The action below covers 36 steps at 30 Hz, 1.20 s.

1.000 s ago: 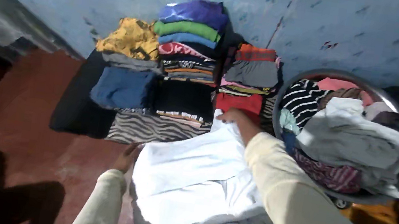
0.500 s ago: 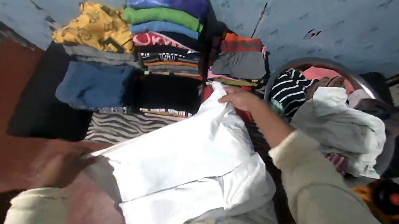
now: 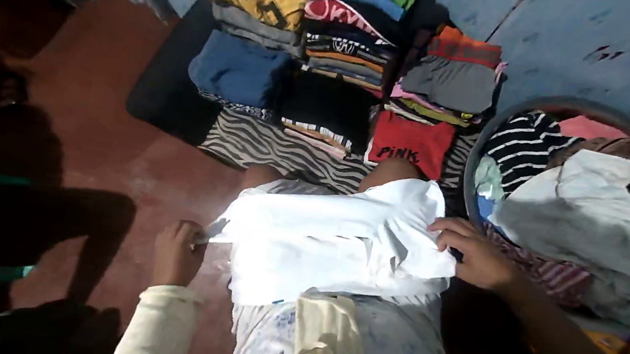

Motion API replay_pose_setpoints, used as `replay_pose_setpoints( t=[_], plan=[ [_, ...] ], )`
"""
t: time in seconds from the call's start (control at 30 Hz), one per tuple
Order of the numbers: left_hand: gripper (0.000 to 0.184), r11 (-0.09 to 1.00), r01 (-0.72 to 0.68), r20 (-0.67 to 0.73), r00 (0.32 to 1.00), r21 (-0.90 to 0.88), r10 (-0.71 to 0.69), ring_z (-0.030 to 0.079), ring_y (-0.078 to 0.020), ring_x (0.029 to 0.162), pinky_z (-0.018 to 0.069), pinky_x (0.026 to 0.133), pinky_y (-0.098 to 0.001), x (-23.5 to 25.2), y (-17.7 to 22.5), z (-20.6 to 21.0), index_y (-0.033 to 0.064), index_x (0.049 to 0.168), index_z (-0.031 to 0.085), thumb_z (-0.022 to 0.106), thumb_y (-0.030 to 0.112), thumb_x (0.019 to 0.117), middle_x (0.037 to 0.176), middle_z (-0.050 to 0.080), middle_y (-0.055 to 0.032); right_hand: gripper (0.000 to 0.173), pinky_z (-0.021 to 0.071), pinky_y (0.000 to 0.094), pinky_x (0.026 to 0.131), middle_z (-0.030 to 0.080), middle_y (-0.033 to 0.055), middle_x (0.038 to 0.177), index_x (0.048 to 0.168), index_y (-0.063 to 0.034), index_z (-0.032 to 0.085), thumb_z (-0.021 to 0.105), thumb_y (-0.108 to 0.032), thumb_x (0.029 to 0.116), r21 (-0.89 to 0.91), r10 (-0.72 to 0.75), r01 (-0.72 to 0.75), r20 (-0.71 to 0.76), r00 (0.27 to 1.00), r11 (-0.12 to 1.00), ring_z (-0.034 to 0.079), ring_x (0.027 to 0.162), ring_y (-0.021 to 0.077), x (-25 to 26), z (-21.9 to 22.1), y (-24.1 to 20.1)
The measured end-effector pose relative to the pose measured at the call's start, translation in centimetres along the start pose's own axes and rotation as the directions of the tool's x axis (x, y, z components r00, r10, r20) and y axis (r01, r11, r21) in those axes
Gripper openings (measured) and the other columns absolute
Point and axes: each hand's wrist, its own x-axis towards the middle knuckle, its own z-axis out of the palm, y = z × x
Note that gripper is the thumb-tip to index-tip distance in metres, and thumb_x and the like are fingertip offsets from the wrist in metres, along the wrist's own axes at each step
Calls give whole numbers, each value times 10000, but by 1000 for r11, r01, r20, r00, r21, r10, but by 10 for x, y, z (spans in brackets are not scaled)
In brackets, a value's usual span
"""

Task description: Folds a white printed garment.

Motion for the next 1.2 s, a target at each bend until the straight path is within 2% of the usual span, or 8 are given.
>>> replay_pose_setpoints(
  t=[0.2,0.33,0.43,0.57,0.73,0.83,1.0,1.2],
  plan=[
    [383,984,-14,434,899,177,-65,423,-566,1331,290,1086,-751,20,42,-41,13,1206,695,796,150,863,1356,556,-315,212,279,625,1193,699,137,1275,1064,-30,748,633,2,888,-7,-51,52,83,995,999,546,1348,371,5,-10,-6],
    [320,917,-301,307,875,-262,375,525,-377,1322,427,1095,-561,43,132,-13,42,1207,689,705,169,914,1374,590,-205,206,326,567,1187,716,157,1228,1068,-19,763,623,-45,919,41,-68,63,136,988,997,569,1317,374,21,-16,-5],
    [314,623,-486,220,653,-613,725,491,-289,1381,409,1148,-481,53,199,38,80,1216,679,704,184,921,1469,542,-142,202,408,521,1140,709,194,1215,1067,-1,759,627,-44,920,113,-38,21,157,987,993,602,1269,364,27,-21,0],
    [288,459,-566,185,475,-685,861,456,-351,1397,423,1114,-538,61,247,61,160,1189,700,720,151,901,1551,441,-173,190,476,511,1069,705,188,1219,1076,-1,743,662,-83,924,183,32,-60,156,987,981,637,1210,327,18,-26,11],
    [174,432,-695,175,411,-575,895,576,-347,1259,467,1045,-542,59,258,75,131,1108,727,666,218,971,1419,574,-159,198,501,451,1058,702,186,1222,1079,7,734,689,-83,908,268,33,-63,117,993,961,643,1213,281,9,-20,21],
    [207,448,-644,135,475,-621,870,626,-273,1196,466,1067,-478,59,258,77,68,1097,707,585,215,1016,1230,687,-115,191,481,412,1084,692,188,1238,1069,31,730,673,-50,905,340,43,-86,131,990,937,623,1243,254,11,-28,19],
    [339,465,103,292,888,-879,356,646,-127,915,555,851,-333,73,270,85,-63,1291,465,530,148,1034,1043,643,-115,261,558,328,896,694,102,1047,1173,39,635,623,-162,1006,609,369,-275,-32,929,744,662,949,109,35,-23,22],
    [634,558,271,399,909,-784,119,688,-192,904,583,828,-353,83,279,95,-27,1491,296,635,30,958,1177,637,-201,263,532,328,882,682,128,1038,1167,49,613,616,-174,1026,599,530,-425,0,848,679,641,921,115,46,-9,19]
  ],
)
